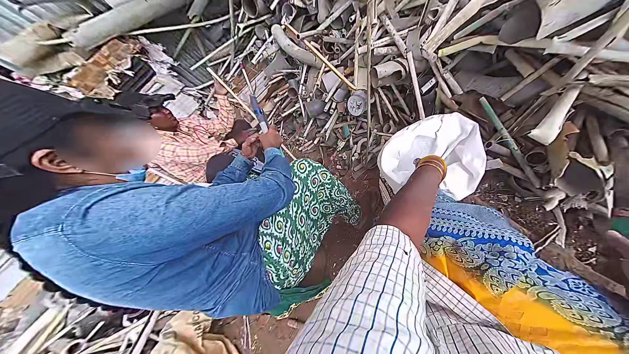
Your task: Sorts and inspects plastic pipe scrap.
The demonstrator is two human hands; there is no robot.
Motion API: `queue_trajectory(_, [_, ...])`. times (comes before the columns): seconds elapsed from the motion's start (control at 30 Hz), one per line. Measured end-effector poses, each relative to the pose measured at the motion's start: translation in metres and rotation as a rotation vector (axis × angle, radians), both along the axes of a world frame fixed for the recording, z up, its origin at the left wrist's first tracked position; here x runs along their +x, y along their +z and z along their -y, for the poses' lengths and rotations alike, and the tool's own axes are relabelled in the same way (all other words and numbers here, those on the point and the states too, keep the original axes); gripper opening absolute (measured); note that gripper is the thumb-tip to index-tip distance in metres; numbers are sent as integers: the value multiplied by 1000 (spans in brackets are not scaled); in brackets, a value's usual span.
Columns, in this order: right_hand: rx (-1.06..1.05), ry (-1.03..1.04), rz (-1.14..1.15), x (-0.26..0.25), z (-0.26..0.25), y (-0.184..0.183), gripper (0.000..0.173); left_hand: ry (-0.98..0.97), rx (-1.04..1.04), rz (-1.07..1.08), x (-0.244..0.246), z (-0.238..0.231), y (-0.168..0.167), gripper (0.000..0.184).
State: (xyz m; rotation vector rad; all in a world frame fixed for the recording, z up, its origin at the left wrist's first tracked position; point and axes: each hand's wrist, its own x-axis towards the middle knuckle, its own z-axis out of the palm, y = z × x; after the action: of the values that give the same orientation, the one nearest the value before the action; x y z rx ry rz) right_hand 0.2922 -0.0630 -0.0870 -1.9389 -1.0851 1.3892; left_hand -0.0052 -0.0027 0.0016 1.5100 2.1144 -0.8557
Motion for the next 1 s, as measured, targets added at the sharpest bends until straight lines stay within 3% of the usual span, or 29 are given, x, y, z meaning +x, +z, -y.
queue_trajectory(0.1, [88,-10,-47,8,6,7,38,53,132,71,0,-10,-7,28])
queue_trajectory(0.23, [42,-35,-23,19,5,8,33,1,329,191,19,-33,-21,40])
queue_trajectory(0.4, [2,-98,-58,35,3,-1,32,151,622,675,58,-77,-23,56])
queue_trajectory(0.5, [6,-134,-106,43,4,-1,29,204,707,820,86,-102,-27,69])
queue_trajectory(0.6, [7,-157,-126,51,3,-2,26,86,654,689,116,-116,-35,81])
queue_trajectory(0.77, [-76,-138,-140,58,2,-6,27,53,555,503,137,-124,-39,68])
queue_trajectory(0.87, [-124,-35,-148,58,1,1,33,-1,461,460,137,-123,-21,70])
queue_trajectory(1.0, [-205,257,-32,61,0,5,44,-30,524,451,140,-121,-28,73])
